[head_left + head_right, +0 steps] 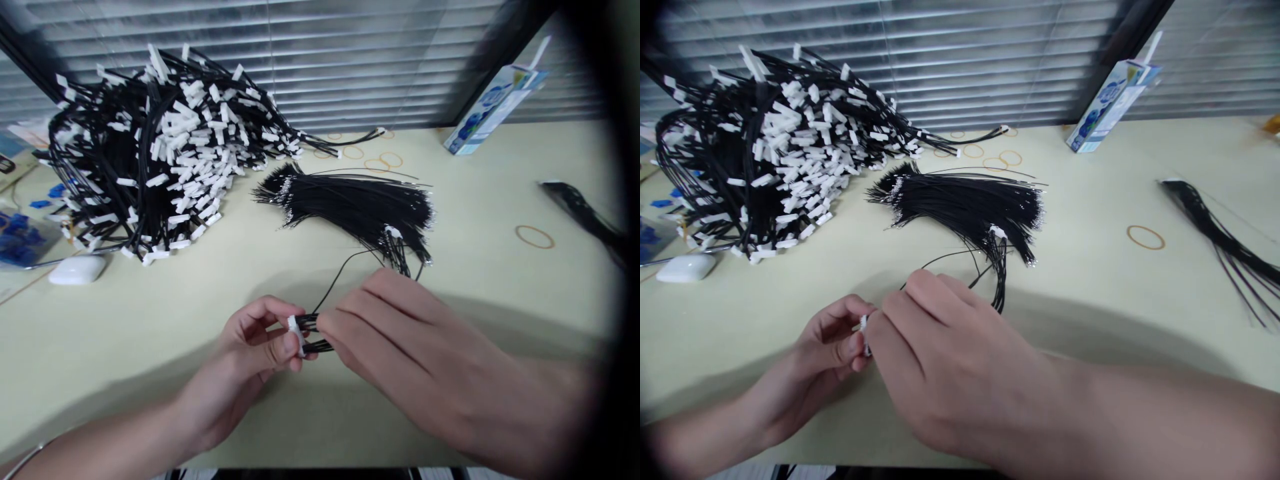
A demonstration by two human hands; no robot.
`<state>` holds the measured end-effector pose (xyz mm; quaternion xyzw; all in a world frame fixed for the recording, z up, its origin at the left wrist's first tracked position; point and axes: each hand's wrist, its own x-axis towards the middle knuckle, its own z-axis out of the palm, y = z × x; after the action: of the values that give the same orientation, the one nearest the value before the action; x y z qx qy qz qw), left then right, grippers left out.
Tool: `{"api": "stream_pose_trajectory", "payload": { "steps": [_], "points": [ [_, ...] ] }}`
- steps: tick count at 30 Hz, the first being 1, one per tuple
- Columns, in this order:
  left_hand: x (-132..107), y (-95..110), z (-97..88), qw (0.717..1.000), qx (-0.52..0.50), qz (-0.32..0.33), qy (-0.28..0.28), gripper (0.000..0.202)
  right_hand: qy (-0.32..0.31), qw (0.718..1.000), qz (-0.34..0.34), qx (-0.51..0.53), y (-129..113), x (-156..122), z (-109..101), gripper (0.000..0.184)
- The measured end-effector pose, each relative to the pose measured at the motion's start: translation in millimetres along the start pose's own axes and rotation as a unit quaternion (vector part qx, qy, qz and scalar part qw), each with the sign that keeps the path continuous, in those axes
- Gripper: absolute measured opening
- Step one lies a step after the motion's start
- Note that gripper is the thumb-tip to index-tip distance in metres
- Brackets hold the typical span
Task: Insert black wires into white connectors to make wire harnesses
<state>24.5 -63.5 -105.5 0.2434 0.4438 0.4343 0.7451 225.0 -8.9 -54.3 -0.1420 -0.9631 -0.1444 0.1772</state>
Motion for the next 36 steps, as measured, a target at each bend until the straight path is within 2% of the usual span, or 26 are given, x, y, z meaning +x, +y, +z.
{"api": "stream_pose_trajectory", "payload": {
  "steps": [4, 16, 23, 27, 32, 34, 36],
  "points": [
    [-0.5, -0.4, -1.0, 1.0, -0.002, -0.004, -0.002, 0.015, 0.002, 1.0, -0.002, 0.006, 0.9, -0.4, 0.1, 0.017],
    [-0.4, -0.9, 1.9, 1.0, 0.016, -0.022, 0.015, 0.019, 0.0, 1.0, -0.003, 0.006, -3.2, 1.8, 3.2, 0.004],
    [1.2, -2.7, 1.6, 0.999, 0.031, -0.008, 0.014, 0.018, 0.015, 1.0, 0.004, 0.026, -9.7, -2.0, 18.7, 0.01],
    [0.5, -1.5, 2.3, 0.999, 0.033, -0.008, -0.001, 0.017, 0.001, 0.999, 0.008, 0.044, -10.0, -3.8, 18.0, 0.015],
    [0.0, 1.5, 3.1, 0.995, 0.077, 0.05, -0.03, 0.011, -0.017, 0.993, 0.078, 0.088, -7.9, 0.8, 7.6, 0.019],
    [-0.1, 2.4, 2.6, 0.991, 0.104, 0.081, -0.036, 0.01, -0.051, 0.99, 0.064, 0.114, -5.1, 2.2, 3.9, 0.013],
    [-0.7, 3.0, 2.1, 0.987, 0.119, 0.104, -0.043, 0.013, -0.08, 0.989, 0.035, 0.122, -2.0, 2.2, 0.4, 0.016]
  ]
}}
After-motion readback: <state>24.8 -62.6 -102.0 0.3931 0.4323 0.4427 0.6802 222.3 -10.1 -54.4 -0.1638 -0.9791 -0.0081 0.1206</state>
